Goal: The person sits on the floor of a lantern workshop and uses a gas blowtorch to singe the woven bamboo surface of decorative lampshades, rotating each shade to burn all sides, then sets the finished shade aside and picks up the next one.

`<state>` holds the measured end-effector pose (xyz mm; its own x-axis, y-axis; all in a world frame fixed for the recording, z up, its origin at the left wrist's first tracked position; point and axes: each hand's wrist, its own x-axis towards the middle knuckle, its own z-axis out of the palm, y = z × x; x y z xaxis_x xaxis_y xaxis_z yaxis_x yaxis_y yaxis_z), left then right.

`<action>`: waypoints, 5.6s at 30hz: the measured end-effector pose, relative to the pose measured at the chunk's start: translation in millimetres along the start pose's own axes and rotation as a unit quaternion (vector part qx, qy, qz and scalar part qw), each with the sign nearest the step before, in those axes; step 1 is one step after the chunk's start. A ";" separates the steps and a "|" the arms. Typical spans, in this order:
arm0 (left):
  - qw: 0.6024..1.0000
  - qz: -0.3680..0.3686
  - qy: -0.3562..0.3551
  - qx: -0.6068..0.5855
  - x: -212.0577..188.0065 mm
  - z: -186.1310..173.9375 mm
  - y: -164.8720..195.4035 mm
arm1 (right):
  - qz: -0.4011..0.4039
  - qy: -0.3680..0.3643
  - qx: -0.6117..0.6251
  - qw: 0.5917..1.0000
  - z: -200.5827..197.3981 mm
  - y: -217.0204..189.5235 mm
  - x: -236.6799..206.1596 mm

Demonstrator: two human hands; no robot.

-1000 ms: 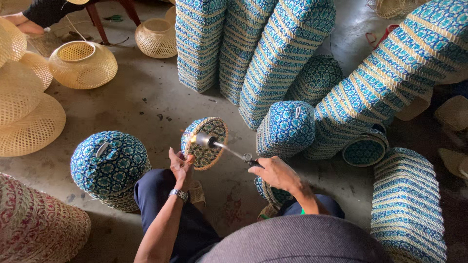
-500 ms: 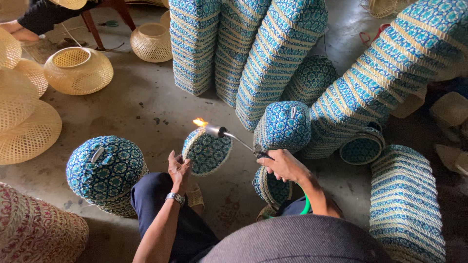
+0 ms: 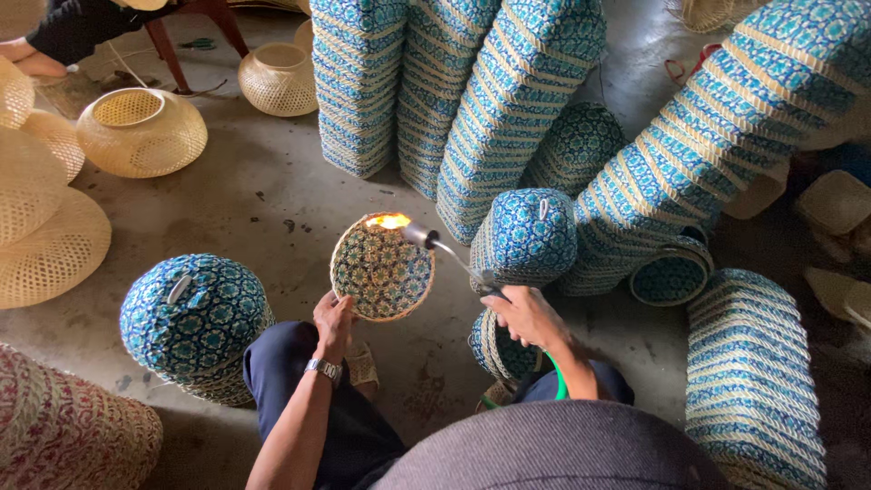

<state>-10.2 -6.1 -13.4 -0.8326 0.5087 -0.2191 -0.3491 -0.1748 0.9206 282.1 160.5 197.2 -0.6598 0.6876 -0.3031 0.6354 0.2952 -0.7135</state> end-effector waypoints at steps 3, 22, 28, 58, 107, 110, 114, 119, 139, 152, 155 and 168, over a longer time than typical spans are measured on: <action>0.998 -0.038 0.017 -0.041 2.5 -3.4 -2.0 | 0.030 0.024 0.000 0.999 -5.0 7.3 -6.2; 0.990 -0.072 -0.036 -0.114 -1.1 -5.8 -3.8 | 0.055 0.047 0.029 0.997 -9.0 19.5 -19.8; 0.993 0.019 -0.032 -0.110 3.0 2.4 -6.5 | 0.018 -0.051 0.099 0.994 -19.4 2.9 9.9; 0.942 0.226 0.019 0.248 20.6 -15.4 34.4 | -0.006 -0.078 0.079 0.994 -21.7 -17.9 -15.7; 0.939 -0.068 -0.053 -0.333 5.9 27.1 -16.3 | 0.009 -0.025 0.097 0.995 0.6 39.9 -28.8; 0.976 0.022 -0.102 -0.193 4.7 28.1 -15.4 | 0.018 -0.032 0.118 0.992 3.9 49.9 -28.5; 0.951 -0.077 -0.024 -0.297 5.9 36.4 -9.3 | 0.022 -0.023 0.094 0.995 6.9 54.6 -27.5; 0.961 -0.110 0.021 -0.253 8.4 43.4 -9.8 | 0.038 -0.044 0.073 0.996 16.1 49.6 -38.0; 0.951 0.050 -0.096 -0.290 -22.0 59.6 -43.8 | -0.001 -0.023 -0.041 0.999 33.5 7.6 -12.3; 0.964 0.028 -0.061 -0.259 -27.9 52.3 -42.3 | 0.066 0.032 -0.007 0.997 20.6 23.5 -32.9; 0.969 0.006 -0.052 -0.243 -29.9 52.4 -49.4 | -0.004 0.097 -0.044 0.994 25.8 25.8 -17.1; 0.980 -0.116 -0.097 -0.128 -21.2 19.3 -27.1 | -0.010 0.053 0.066 0.996 17.3 22.0 -25.2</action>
<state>25.2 4.1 -27.5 -0.6290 0.7062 -0.3250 -0.6368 -0.2283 0.7365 305.8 138.2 178.2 -0.6218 0.7505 -0.2238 0.5586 0.2247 -0.7984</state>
